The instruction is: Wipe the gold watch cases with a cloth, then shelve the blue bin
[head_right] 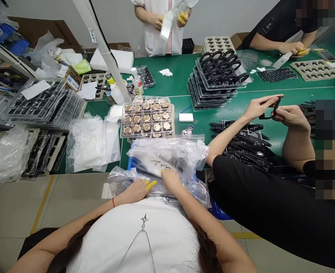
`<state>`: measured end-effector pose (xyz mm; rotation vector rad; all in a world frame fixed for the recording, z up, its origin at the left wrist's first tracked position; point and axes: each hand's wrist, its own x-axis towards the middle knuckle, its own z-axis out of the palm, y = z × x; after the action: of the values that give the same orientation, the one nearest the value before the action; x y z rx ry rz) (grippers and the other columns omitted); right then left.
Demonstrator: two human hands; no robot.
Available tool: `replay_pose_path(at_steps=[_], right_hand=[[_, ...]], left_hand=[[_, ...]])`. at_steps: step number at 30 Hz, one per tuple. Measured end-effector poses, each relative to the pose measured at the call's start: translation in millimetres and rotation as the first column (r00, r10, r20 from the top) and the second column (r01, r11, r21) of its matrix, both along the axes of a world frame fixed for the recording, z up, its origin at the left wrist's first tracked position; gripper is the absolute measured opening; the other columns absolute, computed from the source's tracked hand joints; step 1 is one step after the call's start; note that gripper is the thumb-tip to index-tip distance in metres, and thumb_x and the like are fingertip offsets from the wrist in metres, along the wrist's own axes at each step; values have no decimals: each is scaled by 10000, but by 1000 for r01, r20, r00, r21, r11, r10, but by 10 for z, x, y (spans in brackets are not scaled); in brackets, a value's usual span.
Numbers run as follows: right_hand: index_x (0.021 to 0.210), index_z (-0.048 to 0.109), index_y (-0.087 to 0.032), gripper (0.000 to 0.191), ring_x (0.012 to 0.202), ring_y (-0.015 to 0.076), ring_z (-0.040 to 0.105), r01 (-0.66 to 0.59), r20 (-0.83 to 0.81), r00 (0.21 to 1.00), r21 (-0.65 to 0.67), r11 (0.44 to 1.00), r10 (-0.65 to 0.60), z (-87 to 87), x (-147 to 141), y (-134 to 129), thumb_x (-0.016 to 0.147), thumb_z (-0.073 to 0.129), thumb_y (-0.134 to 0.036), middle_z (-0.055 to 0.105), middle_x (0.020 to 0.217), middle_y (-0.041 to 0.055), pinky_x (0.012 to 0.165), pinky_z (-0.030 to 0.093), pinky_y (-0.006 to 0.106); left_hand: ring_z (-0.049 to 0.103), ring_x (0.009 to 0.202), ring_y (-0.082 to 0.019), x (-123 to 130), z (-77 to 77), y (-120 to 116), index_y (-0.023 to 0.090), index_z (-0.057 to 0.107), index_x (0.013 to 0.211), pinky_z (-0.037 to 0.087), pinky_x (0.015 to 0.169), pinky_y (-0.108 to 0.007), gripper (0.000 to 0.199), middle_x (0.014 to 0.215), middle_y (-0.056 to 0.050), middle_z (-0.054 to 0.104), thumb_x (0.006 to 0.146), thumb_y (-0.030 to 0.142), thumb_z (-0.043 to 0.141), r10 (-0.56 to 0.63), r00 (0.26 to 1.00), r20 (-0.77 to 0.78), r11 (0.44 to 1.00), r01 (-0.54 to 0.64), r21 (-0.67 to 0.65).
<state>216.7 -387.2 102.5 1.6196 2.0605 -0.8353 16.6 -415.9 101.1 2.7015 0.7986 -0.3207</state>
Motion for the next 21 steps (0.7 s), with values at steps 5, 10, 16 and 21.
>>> replay_pose_path(at_steps=[5, 10, 16, 21], right_hand=[[973, 643, -136, 204, 875, 161, 645, -69, -85, 994, -87, 994, 62, 49, 70, -215, 919, 589, -325, 668, 983, 46, 796, 546, 357], [1189, 569, -154, 291, 1100, 226, 581, 144, 66, 986, 151, 978, -155, -20, 184, 73, 962, 502, -325, 579, 1242, 105, 922, 493, 436], [1105, 609, -137, 257, 1003, 206, 626, 102, 72, 991, 146, 984, -114, -129, 64, 92, 936, 557, -324, 645, 1091, 76, 896, 511, 431], [1024, 642, -131, 198, 1046, 211, 616, -76, -74, 994, 11, 997, 77, -75, -45, -174, 919, 590, -291, 653, 1096, 79, 925, 502, 439]], left_hand=[[621, 985, -254, -19, 31, 55, 99, 615, 1080, 379, 965, -397, 225, 1008, -147, 682, 919, 165, 473, 42, 999, -2, 999, -43, -23], [635, 770, -223, 1, -44, 80, 136, 638, 863, 451, 758, -351, 91, 770, -80, 670, 875, 160, 551, 5, 1000, -7, 998, -5, -67], [565, 1144, -272, -20, -43, 43, 140, 662, 945, 410, 956, -425, 153, 1190, -165, 629, 920, 181, 516, -6, 1000, 15, 1000, 5, 8], [354, 1380, -316, -30, -55, 6, 176, 663, 1053, 184, 1119, -592, 226, 1347, -153, 551, 963, 198, 458, -23, 1000, 14, 996, 22, 83]])
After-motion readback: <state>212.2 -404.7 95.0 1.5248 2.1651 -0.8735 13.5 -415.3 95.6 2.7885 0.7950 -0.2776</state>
